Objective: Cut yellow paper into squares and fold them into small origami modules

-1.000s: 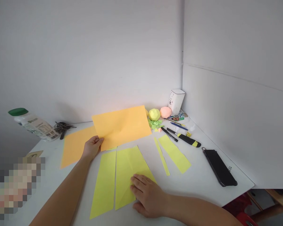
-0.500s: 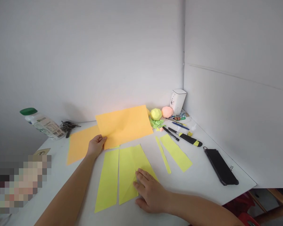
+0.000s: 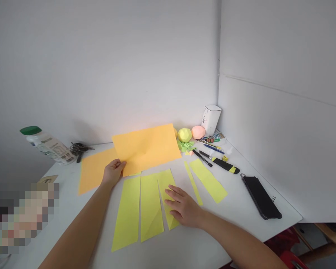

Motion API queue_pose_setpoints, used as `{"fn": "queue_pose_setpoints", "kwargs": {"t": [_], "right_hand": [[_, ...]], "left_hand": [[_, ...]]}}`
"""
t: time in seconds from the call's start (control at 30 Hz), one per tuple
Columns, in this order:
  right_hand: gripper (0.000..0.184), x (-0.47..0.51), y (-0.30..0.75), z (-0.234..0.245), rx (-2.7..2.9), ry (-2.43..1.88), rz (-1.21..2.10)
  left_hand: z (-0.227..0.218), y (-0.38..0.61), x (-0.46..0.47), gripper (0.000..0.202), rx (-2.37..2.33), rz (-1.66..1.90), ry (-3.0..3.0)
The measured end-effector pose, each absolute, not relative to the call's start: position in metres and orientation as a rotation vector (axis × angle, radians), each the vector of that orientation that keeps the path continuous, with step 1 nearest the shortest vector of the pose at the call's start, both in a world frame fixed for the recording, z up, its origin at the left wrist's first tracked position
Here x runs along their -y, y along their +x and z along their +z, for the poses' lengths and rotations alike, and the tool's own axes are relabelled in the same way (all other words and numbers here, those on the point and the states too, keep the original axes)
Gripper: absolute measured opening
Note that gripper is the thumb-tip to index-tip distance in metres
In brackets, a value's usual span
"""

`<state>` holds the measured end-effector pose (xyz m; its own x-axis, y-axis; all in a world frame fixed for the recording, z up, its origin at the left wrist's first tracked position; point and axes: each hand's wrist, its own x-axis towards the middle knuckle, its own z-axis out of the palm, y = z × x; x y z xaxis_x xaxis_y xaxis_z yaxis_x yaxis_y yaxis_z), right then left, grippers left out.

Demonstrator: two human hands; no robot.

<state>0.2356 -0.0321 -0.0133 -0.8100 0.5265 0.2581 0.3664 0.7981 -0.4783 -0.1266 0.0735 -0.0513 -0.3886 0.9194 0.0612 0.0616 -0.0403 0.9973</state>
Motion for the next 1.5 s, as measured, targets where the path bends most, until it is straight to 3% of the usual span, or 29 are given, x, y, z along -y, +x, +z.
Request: {"fn": "queue_pose_setpoints", "kwargs": {"t": [0.37, 1.5], "right_hand": [[0.043, 0.0338, 0.2320, -0.0093, 2.835, -0.802, 0.359], [0.042, 0.0339, 0.2320, -0.0099, 2.819, -0.788, 0.338]], "left_hand": [[-0.0512, -0.1260, -0.0733, 0.035, -1.524, 1.520, 1.067], [-0.0472, -0.1249, -0.0717, 0.028, -1.502, 1.510, 1.073]]}}
